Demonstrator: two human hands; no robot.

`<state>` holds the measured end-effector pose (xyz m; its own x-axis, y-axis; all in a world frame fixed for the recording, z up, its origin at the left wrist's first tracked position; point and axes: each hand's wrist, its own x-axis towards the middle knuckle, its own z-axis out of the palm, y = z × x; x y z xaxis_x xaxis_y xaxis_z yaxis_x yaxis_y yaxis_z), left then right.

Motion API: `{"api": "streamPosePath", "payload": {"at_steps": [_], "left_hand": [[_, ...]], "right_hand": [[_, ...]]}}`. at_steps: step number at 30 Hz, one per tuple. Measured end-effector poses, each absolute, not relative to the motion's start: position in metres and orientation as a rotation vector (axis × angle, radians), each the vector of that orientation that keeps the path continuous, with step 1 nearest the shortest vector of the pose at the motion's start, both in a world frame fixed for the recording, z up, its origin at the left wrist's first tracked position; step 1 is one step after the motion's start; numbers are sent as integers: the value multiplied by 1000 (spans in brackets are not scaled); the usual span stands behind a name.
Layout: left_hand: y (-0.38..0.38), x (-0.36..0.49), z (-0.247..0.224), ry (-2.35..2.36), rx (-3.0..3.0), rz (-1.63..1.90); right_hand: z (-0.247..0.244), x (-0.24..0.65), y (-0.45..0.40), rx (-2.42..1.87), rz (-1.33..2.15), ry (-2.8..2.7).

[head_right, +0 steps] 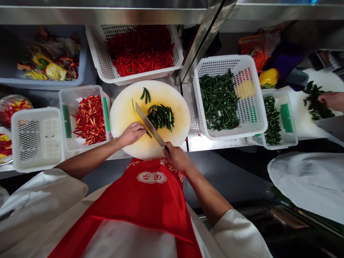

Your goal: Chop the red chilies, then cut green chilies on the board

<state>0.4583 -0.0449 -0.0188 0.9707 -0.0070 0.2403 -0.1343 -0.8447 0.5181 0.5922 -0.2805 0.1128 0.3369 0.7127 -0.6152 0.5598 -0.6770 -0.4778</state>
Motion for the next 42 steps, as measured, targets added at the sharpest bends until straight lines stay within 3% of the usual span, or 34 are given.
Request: {"api": "streamPosePath", "payload": {"at_steps": [8,18,29,38,42], "left_hand": [[-37,461,-20,-69,2489,275],[-33,464,-19,-60,2445,319],[-35,459,-27,30,2457,372],[-34,471,-23,-14,2418,343],[-15,499,-6,157,2350,439]], "right_hand": [[163,608,-310,-2335,1460,-1181],[84,617,-242,-2331,1208,-1355],[118,633,-271,-2283,1422,-1312],[74,634,-240,-2233,1246,-1171],[85,652,-276,-2211,1186,-1019]]}}
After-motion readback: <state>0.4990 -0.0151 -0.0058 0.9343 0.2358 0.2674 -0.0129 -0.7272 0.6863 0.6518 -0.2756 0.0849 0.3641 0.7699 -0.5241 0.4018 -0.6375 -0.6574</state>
